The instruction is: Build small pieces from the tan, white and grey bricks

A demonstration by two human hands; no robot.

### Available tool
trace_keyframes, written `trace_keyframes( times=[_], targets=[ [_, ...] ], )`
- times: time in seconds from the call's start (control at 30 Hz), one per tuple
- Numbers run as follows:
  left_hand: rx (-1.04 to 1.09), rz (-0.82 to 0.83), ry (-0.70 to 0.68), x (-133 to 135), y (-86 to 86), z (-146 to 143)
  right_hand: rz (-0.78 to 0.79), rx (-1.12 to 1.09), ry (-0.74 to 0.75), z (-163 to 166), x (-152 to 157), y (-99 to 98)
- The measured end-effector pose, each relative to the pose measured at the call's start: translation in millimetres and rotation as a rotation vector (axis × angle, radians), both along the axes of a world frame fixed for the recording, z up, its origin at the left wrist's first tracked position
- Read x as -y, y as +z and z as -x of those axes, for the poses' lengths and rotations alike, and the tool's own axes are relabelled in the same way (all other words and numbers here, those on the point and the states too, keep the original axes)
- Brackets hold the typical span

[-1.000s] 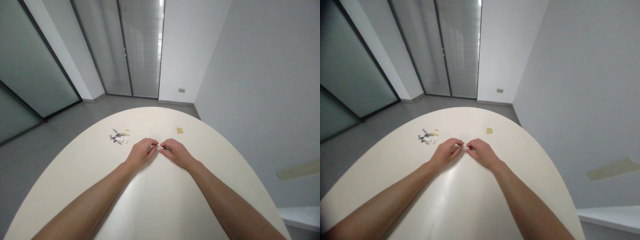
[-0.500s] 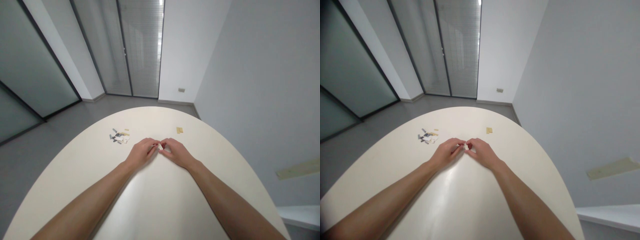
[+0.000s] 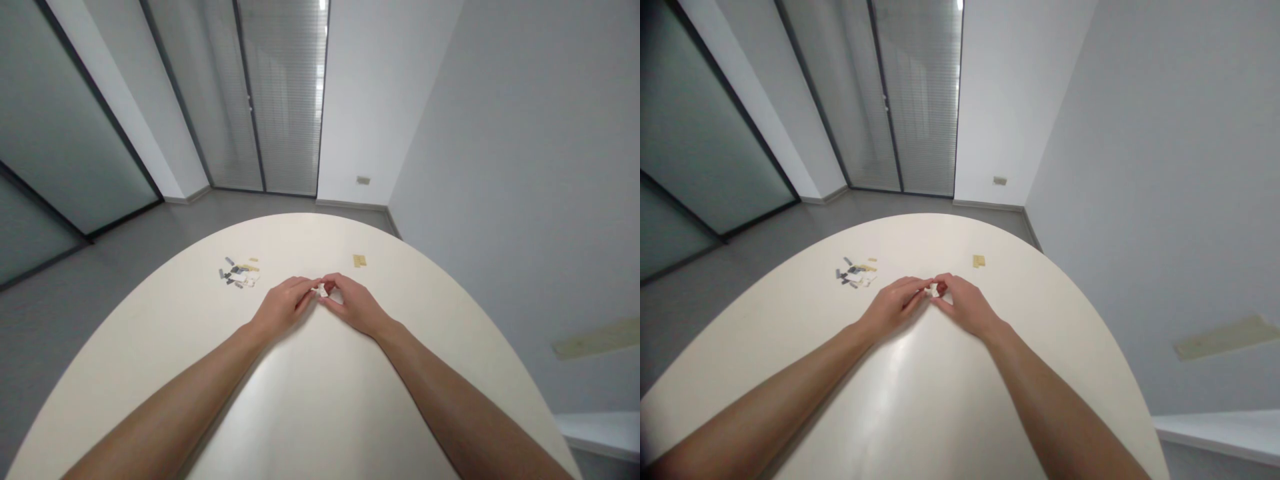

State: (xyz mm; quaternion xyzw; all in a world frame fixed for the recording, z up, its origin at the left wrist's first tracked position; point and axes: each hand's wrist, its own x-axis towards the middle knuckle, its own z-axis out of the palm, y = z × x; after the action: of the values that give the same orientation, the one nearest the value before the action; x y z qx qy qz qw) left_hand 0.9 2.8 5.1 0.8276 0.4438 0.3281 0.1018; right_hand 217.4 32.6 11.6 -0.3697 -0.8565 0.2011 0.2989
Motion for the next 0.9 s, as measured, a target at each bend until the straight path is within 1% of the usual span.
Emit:
trace_keyframes(
  times=[0.23,0.67,0.9],
  targets=[
    [-0.018,0.005,0.003,0.3,0.7,-0.5,-0.014,0.004,-0.013,0.3,0.6,0.8],
    [-0.013,0.017,0.000,0.8,1.7,-1.0,0.009,0.000,-0.012,0.5,1.3,2.4],
    [0.017,0.015,0.037,2.8,5.5,-2.5,0.013,-0.003,0.004,0.2,0.4,1.2]
  ],
)
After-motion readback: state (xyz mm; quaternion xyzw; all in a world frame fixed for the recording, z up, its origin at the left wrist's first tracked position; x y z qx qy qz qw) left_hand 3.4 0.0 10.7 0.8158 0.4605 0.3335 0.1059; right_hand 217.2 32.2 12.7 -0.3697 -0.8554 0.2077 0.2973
